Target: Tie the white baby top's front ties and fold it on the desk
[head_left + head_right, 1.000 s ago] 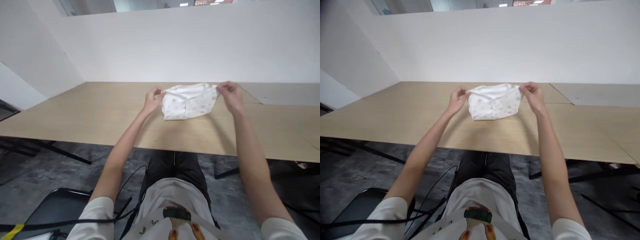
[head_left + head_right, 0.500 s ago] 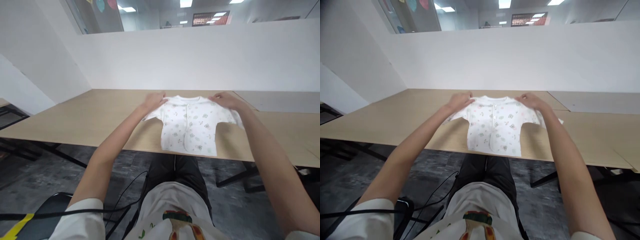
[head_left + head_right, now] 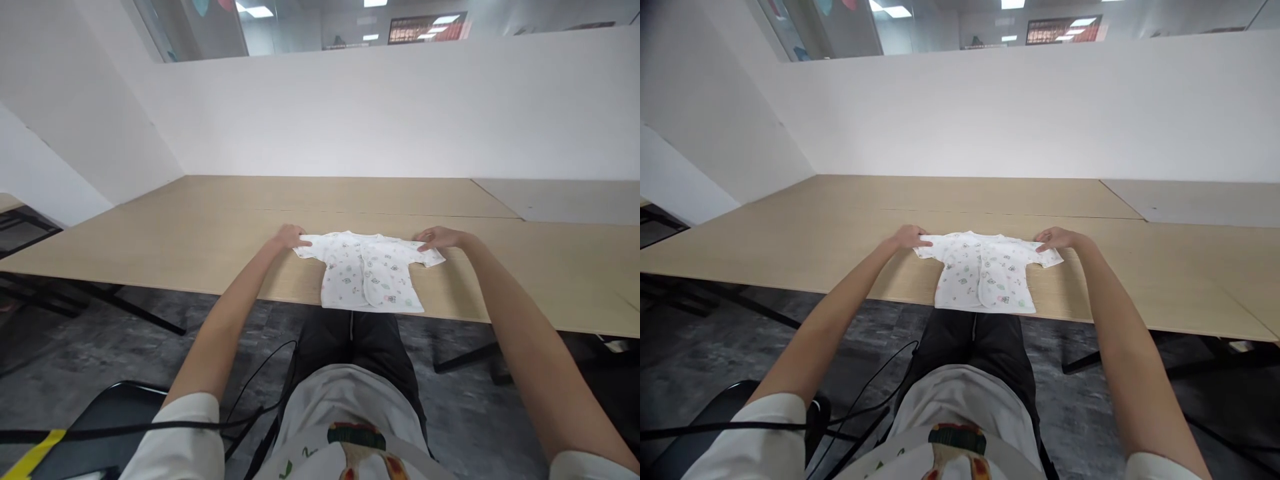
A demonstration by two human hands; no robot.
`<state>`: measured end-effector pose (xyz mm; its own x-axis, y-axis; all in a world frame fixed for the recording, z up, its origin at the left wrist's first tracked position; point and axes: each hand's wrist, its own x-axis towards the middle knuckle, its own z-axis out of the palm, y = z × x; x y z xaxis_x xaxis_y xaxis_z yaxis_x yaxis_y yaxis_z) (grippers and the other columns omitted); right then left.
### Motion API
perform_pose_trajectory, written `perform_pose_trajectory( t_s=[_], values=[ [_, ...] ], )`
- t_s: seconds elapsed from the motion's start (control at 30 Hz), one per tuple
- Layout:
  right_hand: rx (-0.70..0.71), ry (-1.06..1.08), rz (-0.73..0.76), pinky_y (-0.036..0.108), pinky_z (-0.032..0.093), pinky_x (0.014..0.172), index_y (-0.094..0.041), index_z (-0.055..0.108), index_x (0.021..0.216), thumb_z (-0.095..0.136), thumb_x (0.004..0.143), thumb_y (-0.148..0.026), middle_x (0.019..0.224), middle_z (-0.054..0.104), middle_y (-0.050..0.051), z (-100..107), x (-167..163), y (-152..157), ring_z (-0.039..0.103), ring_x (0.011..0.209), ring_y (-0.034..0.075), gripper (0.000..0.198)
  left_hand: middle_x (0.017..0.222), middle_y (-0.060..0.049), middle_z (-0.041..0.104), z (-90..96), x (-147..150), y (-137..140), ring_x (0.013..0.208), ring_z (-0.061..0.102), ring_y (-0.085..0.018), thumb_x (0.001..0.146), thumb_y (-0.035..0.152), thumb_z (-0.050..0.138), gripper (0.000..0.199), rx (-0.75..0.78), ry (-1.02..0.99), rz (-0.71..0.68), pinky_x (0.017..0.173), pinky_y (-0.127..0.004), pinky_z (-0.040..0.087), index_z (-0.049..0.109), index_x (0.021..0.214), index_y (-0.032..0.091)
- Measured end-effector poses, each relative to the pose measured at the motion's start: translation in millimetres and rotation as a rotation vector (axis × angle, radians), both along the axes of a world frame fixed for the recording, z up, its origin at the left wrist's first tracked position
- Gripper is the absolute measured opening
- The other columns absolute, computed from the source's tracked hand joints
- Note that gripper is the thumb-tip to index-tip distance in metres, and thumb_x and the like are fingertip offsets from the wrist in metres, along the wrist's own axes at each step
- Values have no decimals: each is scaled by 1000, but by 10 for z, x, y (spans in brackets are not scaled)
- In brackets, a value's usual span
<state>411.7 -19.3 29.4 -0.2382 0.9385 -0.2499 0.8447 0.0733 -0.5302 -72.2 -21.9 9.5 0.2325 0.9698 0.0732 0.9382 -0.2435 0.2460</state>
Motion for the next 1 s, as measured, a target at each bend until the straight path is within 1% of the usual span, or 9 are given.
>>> perform_pose_trajectory(
  t_s=[0.07, 0.2, 0.33, 0.47, 0.57, 0.63, 0.73, 0.9, 1.0],
  values=[
    [33, 21, 1, 32, 48, 73, -19, 72, 98, 82, 50, -43, 86, 70, 6, -31, 45, -5, 63, 82, 25, 54, 69, -5, 70, 3, -105, -1, 80, 64, -24, 63, 47, 71, 26, -18, -64, 10, 73, -27, 41, 73, 70, 22],
    [233, 50, -53, 30, 43, 61, -16, 71, 95, 77, 53, -50, 71, 63, 3, -66, 21, -15, 58, 69, 21, 54, 62, -5, 66, 17, -154, 23, 77, 62, -22, 65, 44, 71, 24, 25, -141, 73, 70, -27, 42, 70, 64, 21],
    [375, -11, -116, 29, 42, 61, -17, 71, 88, 74, 58, -47, 76, 65, 5, -135, -13, -17, 59, 70, 20, 43, 76, -9, 71, -1, -117, 98, 88, 63, -27, 65, 47, 70, 28, 98, 10, 211, 79, -31, 44, 70, 71, 20],
    [336, -206, -101, 31, 41, 63, -19, 65, 62, 71, 62, -42, 72, 67, 6, -209, 13, -6, 59, 70, 22, 24, 91, -14, 72, -96, -131, 187, 95, 63, -32, 71, 50, 65, 35, 64, 103, 307, 81, -36, 46, 72, 86, 20],
    [279, -320, -101, 31, 39, 59, -20, 57, 50, 69, 64, -41, 61, 64, 6, -225, 68, 19, 58, 63, 22, 28, 95, -15, 71, -188, -182, 228, 95, 64, -32, 73, 54, 62, 40, 48, 96, 338, 77, -36, 47, 72, 92, 20],
    [268, -351, -112, 30, 37, 58, -21, 53, 47, 70, 63, -38, 58, 62, 5, -215, 107, 32, 57, 62, 22, 29, 95, -14, 71, -232, -219, 236, 94, 64, -31, 75, 55, 60, 40, 61, 81, 347, 76, -35, 47, 72, 94, 22],
    [291, -314, -151, 29, 36, 58, -20, 52, 51, 69, 64, -36, 61, 61, 3, -178, 139, 25, 56, 63, 21, 26, 95, -13, 72, -255, -249, 209, 95, 63, -29, 78, 53, 56, 39, 86, 68, 340, 78, -34, 46, 71, 98, 22],
    [316, -186, -260, 27, 36, 61, -17, 61, 69, 63, 75, -36, 74, 66, 6, -134, 120, 1, 56, 67, 17, 20, 111, -13, 67, -235, -223, 87, 105, 59, -29, 86, 45, 47, 37, 51, 161, 359, 90, -39, 41, 67, 104, 20],
    [323, -310, -331, 29, 36, 68, -14, 65, 82, 61, 78, -27, 85, 68, 11, -131, 80, 50, 58, 76, 18, 15, 117, -15, 62, -215, -136, 21, 112, 53, -29, 86, 34, 47, 33, 139, 168, 402, 94, -40, 38, 63, 110, 18]
  ],
)
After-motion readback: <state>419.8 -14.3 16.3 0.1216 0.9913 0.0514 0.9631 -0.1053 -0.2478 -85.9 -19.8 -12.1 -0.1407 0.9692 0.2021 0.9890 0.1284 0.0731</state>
